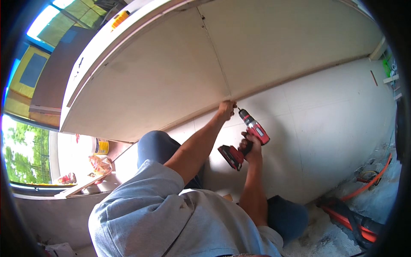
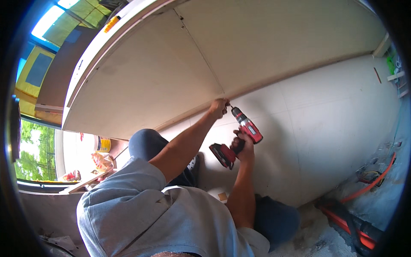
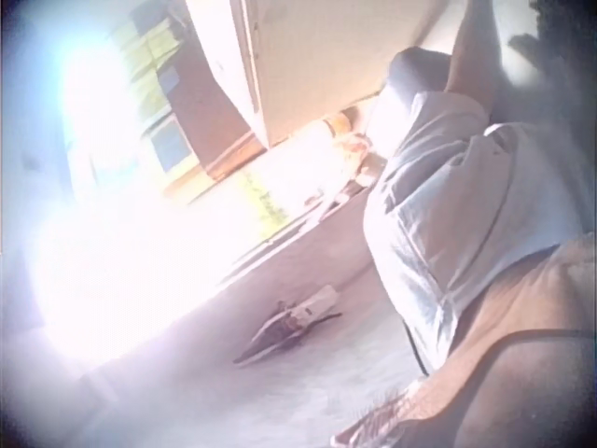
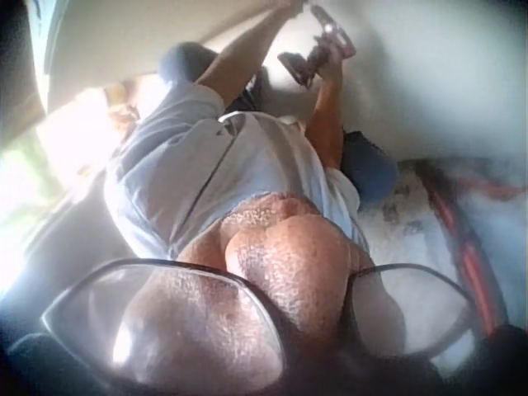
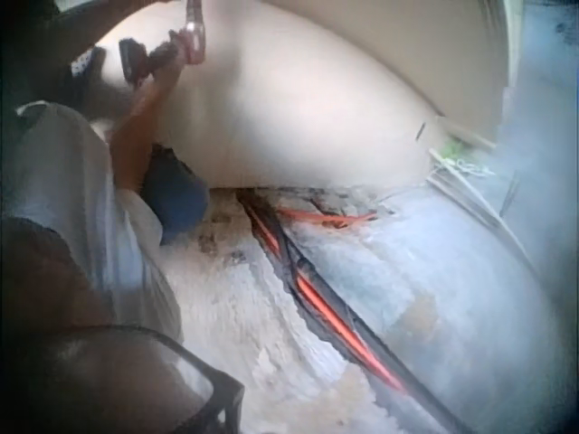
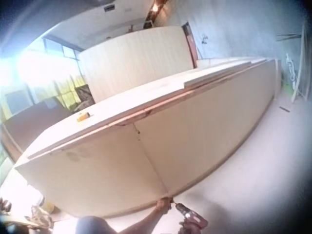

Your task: The person uses a power drill to drive screws into wooden panels and cabinets during assembly.

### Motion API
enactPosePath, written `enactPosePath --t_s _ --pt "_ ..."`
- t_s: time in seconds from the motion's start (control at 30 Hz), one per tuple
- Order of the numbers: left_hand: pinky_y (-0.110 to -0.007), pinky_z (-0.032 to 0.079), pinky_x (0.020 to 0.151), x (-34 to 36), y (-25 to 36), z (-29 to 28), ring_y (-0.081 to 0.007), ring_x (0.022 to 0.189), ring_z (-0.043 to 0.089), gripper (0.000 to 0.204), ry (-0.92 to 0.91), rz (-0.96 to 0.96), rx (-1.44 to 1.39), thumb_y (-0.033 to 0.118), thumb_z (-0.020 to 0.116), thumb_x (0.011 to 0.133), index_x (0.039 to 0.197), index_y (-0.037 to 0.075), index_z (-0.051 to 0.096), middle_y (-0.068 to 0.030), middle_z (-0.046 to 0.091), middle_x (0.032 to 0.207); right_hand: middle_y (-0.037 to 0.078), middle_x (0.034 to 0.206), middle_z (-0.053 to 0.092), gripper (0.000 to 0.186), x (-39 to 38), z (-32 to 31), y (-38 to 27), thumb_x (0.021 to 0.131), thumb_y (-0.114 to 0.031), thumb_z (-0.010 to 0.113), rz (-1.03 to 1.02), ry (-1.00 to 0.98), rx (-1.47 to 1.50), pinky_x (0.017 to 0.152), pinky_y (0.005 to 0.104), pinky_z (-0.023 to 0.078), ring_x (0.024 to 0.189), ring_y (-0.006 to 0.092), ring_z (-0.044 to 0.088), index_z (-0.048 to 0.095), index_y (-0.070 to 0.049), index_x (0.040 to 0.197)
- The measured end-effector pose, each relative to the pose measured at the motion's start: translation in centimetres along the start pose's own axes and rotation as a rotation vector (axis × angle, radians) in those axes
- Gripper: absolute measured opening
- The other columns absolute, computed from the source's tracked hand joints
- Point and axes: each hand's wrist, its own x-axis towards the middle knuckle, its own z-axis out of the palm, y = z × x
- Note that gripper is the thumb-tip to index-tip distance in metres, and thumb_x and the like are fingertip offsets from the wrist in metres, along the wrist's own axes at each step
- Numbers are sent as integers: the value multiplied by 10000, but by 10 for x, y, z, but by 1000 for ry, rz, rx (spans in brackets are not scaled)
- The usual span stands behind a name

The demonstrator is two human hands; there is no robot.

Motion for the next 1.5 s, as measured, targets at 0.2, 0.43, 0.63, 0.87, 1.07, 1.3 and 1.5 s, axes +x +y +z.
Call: enactPosePath --t_s 0.2,0.43,0.63,0.87,1.07,1.3,1.5 --pt "-236 269 407 -65 19 27 -95 501 370 176 -399 -47 -488 182 466 1000 1047 79 600 -14 534 711 23 595 449 355 -54 25 -70 810 -230 603 -278 -242 -312 542 334 428 511 148 440 547 -14 1086" --pt "-217 230 437 -166 188 45 -71 510 329 281 -622 140 -493 370 478 1026 859 148 522 59 416 649 34 635 509 309 -132 219 -100 825 -95 607 -753 -288 -708 570 295 464 541 119 492 545 26 1103" --pt "-216 224 467 -235 266 40 -45 530 298 270 -648 492 -475 422 529 997 879 180 544 88 352 629 22 736 531 265 -117 273 -80 819 -35 631 -910 -221 -774 533 248 434 576 85 479 571 -7 1075" --pt "-203 257 479 -228 279 31 -32 540 300 296 -618 549 -593 336 519 1012 1160 115 647 103 362 640 29 732 542 248 -92 270 -81 814 -36 620 -778 -304 -797 551 257 446 581 90 491 580 -10 1058" --pt "-205 264 472 -228 284 28 -37 537 304 287 -640 539 -598 296 511 1016 1136 83 660 90 386 630 25 740 548 224 -93 280 -74 827 -32 623 -863 -231 -857 549 257 446 589 82 490 583 -1 1045" --pt "-209 258 468 -235 289 33 -44 521 294 267 -526 457 -586 277 500 1020 1084 90 679 90 365 622 26 750 558 235 -108 291 -71 820 -42 631 -904 -135 -880 535 243 438 594 77 498 585 7 1045" --pt "-213 254 467 -231 285 39 -44 519 287 249 -491 479 -611 275 492 1023 1034 104 674 91 364 640 29 716 544 226 -106 289 -74 811 -22 619 -892 -119 -873 530 257 440 579 88 493 588 2 1034"
